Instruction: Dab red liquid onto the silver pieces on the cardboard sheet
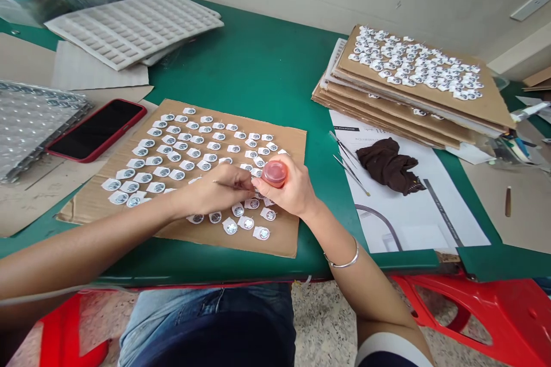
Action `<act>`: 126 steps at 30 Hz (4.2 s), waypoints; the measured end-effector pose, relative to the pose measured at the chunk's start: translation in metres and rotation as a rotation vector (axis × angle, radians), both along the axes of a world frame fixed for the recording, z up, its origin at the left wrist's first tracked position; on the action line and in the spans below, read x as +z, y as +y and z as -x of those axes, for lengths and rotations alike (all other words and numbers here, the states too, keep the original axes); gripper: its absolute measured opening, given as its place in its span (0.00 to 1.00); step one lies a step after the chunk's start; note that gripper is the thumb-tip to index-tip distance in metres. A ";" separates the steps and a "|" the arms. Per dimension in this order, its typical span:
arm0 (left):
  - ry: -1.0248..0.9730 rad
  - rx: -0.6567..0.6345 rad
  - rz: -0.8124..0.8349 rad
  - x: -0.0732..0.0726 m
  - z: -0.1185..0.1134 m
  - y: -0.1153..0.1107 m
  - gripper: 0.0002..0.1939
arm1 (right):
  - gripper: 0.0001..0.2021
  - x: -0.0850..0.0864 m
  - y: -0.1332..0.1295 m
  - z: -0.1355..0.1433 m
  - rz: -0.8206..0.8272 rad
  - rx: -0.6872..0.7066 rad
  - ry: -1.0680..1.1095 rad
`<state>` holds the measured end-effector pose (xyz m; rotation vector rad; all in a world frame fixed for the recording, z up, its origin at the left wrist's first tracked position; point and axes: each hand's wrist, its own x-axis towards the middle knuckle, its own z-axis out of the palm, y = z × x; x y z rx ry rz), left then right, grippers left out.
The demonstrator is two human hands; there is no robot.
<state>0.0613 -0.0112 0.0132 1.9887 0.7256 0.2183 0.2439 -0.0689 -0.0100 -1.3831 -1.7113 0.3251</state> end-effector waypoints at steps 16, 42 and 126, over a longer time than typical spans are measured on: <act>0.035 -0.032 0.299 -0.009 -0.005 0.033 0.06 | 0.09 -0.013 -0.057 0.017 -0.124 -0.431 0.199; 0.049 -0.050 0.239 -0.010 -0.004 0.035 0.05 | 0.08 -0.021 -0.055 0.019 -0.080 -0.450 0.128; 0.022 -0.059 0.256 -0.013 -0.002 0.036 0.06 | 0.09 -0.021 -0.055 0.023 -0.134 -0.293 0.198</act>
